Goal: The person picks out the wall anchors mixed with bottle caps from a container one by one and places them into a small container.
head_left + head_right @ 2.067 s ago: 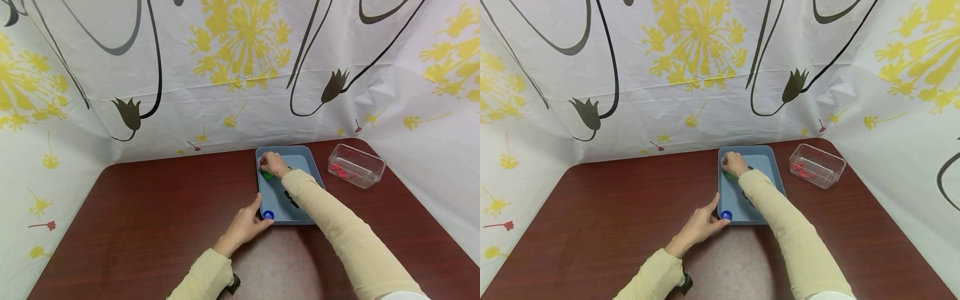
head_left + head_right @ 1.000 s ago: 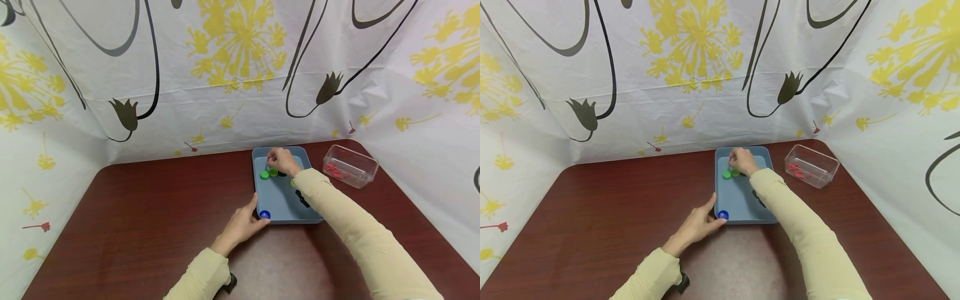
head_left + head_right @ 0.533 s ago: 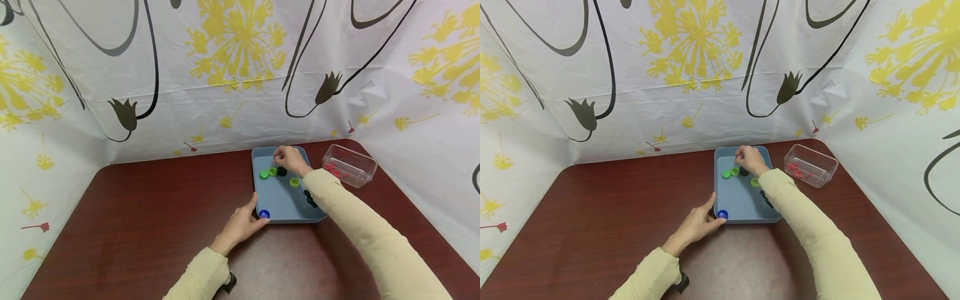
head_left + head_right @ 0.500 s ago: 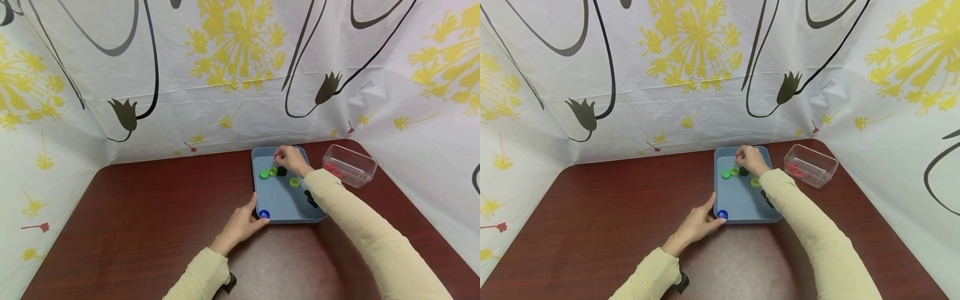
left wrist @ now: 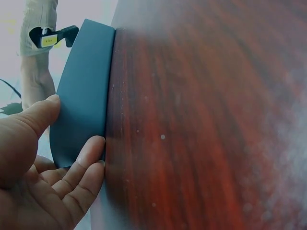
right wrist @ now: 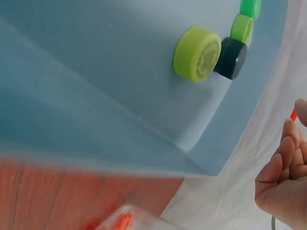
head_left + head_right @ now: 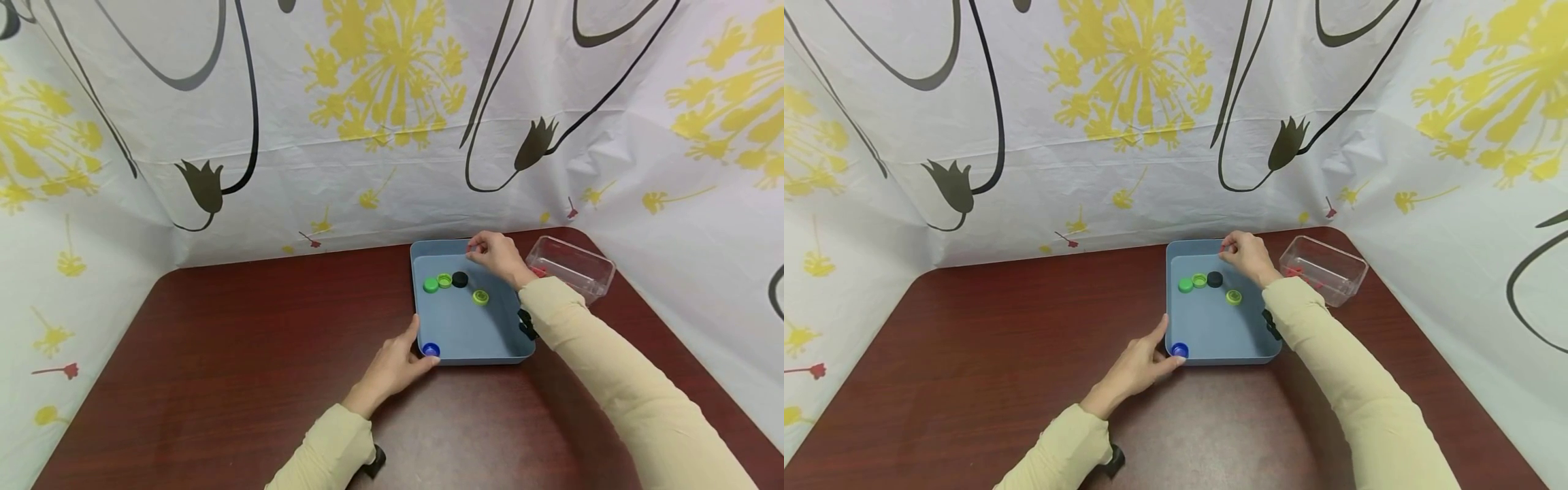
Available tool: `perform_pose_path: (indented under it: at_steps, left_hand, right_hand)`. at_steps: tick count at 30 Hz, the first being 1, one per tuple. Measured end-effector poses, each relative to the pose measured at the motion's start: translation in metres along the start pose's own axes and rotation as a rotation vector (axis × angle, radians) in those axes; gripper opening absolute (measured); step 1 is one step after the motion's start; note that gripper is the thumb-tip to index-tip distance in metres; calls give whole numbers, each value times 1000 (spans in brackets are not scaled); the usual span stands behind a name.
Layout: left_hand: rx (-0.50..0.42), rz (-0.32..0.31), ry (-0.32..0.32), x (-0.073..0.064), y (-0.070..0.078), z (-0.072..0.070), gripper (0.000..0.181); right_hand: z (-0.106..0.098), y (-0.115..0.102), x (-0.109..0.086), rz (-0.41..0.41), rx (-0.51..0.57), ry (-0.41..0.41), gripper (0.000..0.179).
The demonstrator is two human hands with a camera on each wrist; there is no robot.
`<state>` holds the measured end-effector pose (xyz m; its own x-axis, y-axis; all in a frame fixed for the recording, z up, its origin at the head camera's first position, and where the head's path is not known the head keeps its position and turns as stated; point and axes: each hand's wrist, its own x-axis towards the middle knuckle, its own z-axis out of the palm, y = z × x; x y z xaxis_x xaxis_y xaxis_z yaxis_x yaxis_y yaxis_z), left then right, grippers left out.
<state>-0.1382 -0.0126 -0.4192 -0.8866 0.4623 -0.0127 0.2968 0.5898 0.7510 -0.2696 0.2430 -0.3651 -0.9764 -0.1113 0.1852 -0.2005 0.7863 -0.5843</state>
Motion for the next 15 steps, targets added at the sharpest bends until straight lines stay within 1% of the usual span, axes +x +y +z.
perform_pose_path:
  at_steps: [9,15]
  left_hand:
    - [0,-3,-1,0,-1,1,85]
    - [-3,-4,3,0,-1,1,85]
  right_hand:
    - [-10,9,-6,23,7,29,19]
    - [-18,15,-9,38,0,65,18]
